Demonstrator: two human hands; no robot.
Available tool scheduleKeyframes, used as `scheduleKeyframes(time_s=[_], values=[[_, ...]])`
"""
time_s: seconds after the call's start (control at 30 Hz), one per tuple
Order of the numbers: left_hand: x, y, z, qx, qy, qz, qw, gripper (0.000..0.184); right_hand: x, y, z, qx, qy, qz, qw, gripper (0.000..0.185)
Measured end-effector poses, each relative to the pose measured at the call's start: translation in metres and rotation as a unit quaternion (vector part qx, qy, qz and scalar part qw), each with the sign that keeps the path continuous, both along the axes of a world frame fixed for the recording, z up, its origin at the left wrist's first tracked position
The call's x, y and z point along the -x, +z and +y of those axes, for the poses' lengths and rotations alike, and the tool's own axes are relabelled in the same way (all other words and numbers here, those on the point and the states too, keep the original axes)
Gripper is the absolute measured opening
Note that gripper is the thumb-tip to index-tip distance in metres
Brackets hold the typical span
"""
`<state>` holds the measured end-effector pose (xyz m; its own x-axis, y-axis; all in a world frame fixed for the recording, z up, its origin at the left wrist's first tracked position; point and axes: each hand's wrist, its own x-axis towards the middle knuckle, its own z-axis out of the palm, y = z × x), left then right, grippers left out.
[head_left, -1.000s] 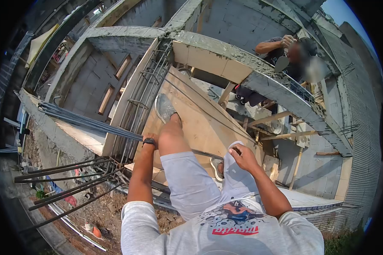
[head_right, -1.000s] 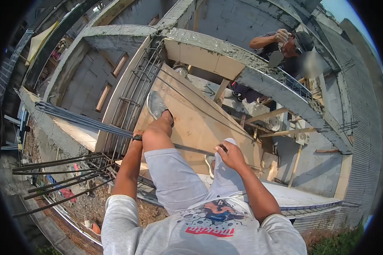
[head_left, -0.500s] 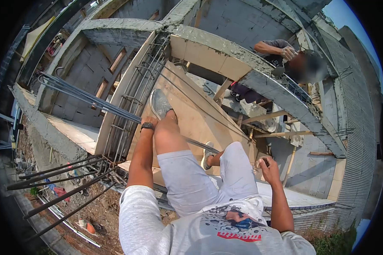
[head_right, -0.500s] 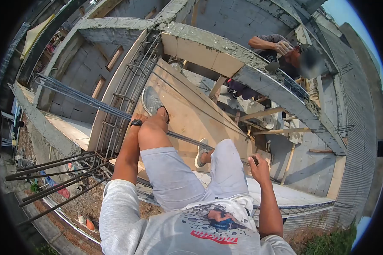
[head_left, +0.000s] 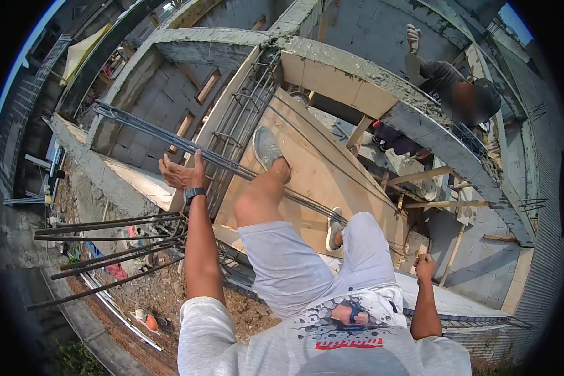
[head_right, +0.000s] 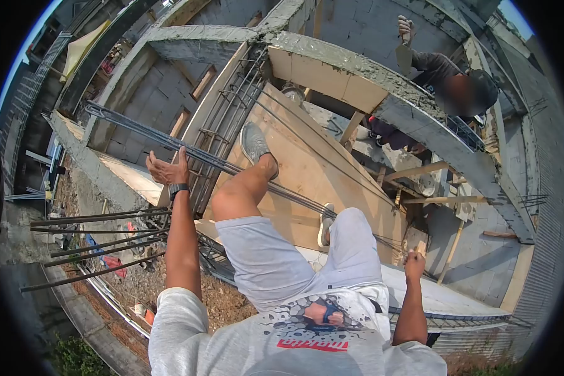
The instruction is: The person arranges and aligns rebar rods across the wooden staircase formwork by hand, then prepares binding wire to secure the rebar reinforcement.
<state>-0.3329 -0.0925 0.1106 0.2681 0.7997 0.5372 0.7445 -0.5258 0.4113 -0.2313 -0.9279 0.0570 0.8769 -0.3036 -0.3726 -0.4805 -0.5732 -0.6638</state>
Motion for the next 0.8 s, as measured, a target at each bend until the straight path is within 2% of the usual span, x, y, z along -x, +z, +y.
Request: scheduleKeyframes(time_s=[0.03,0.07,0.1,0.13,0.17,0.2,0.27,0.3,0.37,0.4,0.43,0.47,0.53,0.63,0.73,0.8], values=[[0.005,-0.011,0.0,0.083,-0.001,0.04,0.996,0.109,-0.029,0.004,0.043,-0.023,0.045,-0.045,0.998,0.024],[0.01,-0.017,-0.003,0.167,-0.002,0.079,0.983,0.119,-0.054,0.03,0.109,0.03,0.117,-0.087,0.989,0.023],[0.015,-0.017,-0.01,0.169,-0.01,0.172,0.97,0.125,-0.083,0.017,0.151,0.02,0.176,-0.113,0.978,0.025],[0.016,-0.017,-0.021,0.171,-0.018,0.261,0.95,0.131,-0.095,0.052,0.225,0.053,0.225,-0.105,0.967,0.029],[0.015,-0.017,-0.026,0.174,-0.026,0.348,0.921,0.137,-0.106,0.059,0.289,-0.013,0.283,-0.138,0.949,0.03],[0.01,-0.017,-0.02,0.181,-0.021,0.357,0.916,0.138,-0.113,0.062,0.35,-0.044,0.347,-0.174,0.921,0.031],[0.012,-0.023,-0.014,0.209,-0.01,0.383,0.9,0.141,-0.106,0.071,0.47,-0.117,0.441,-0.137,0.879,0.033],[0.024,-0.033,-0.019,0.2,-0.012,0.375,0.905,0.141,-0.091,0.094,0.528,-0.146,0.492,-0.13,0.848,0.034],[0.021,-0.042,-0.011,0.159,-0.02,0.346,0.924,0.14,-0.065,0.093,0.63,-0.18,0.563,-0.133,0.795,0.04],[0.019,-0.039,-0.01,0.163,-0.013,0.356,0.92,0.14,-0.053,0.095,0.67,-0.199,0.607,-0.143,0.756,0.057],[0.02,-0.041,-0.008,0.174,-0.018,0.347,0.921,0.139,-0.04,0.093,0.708,-0.175,0.613,-0.205,0.743,0.068],[0.02,-0.043,-0.006,0.184,-0.024,0.338,0.923,0.138,-0.028,0.09,0.742,-0.15,0.614,-0.267,0.727,0.08],[0.019,-0.056,-0.002,0.169,-0.007,0.355,0.92,0.135,-0.012,0.094,0.796,-0.139,0.608,-0.26,0.737,0.097],[0.02,-0.066,0.002,0.179,-0.012,0.343,0.922,0.111,-0.007,0.087,0.841,-0.167,0.653,-0.152,0.723,0.097],[0.021,-0.084,-0.001,0.109,0.009,0.346,0.932,0.071,-0.007,0.078,0.858,-0.082,0.645,-0.112,0.752,0.085],[0.024,-0.094,0.006,0.01,0.021,0.308,0.951,0.117,-0.01,0.073,0.865,-0.089,0.647,-0.101,0.75,0.075]])
